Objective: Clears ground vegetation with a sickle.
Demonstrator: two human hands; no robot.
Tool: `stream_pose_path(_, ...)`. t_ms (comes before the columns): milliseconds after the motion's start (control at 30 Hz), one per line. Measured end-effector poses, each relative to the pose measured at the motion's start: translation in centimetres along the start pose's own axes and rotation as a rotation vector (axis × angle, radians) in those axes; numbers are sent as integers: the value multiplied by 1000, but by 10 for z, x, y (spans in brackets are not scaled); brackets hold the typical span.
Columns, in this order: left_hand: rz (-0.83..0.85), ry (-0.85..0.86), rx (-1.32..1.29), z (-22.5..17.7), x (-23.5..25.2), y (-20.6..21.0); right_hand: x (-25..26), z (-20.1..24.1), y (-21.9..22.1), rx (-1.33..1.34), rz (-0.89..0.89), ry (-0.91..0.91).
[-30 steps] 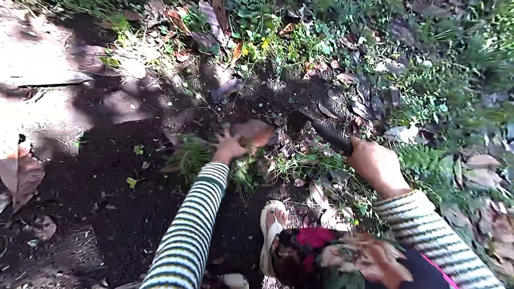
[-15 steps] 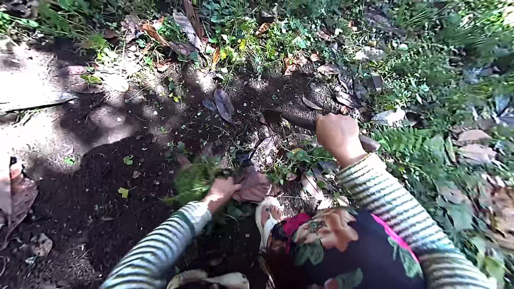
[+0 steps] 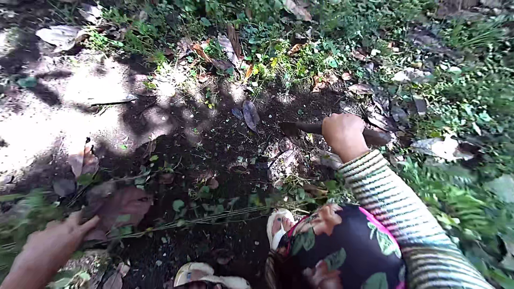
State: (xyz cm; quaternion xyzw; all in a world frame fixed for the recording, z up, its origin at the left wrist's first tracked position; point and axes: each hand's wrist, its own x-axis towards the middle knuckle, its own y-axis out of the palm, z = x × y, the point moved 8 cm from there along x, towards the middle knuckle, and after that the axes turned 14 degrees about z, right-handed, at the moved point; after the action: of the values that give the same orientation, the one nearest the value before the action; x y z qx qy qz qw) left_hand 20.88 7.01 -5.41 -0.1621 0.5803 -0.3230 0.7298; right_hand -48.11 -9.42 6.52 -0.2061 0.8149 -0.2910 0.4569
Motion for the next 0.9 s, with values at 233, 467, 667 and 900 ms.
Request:
stream_pose_path(233, 86, -412, -309, -4, -70, -109, -37, 28, -8, -36, 3, -90)
stream_pose_path(467, -450, 12, -494, -51, 43, -197, -14, 21, 1, -65, -8, -82)
stream_pose_path(667, -351, 744, -417, -334, 25, -291, -29, 12, 3, -5, -81, -75)
stream_pose_path(900, 64, 893, -220, -624, 50, -145, -146, 28, -31, 110, -44, -148)
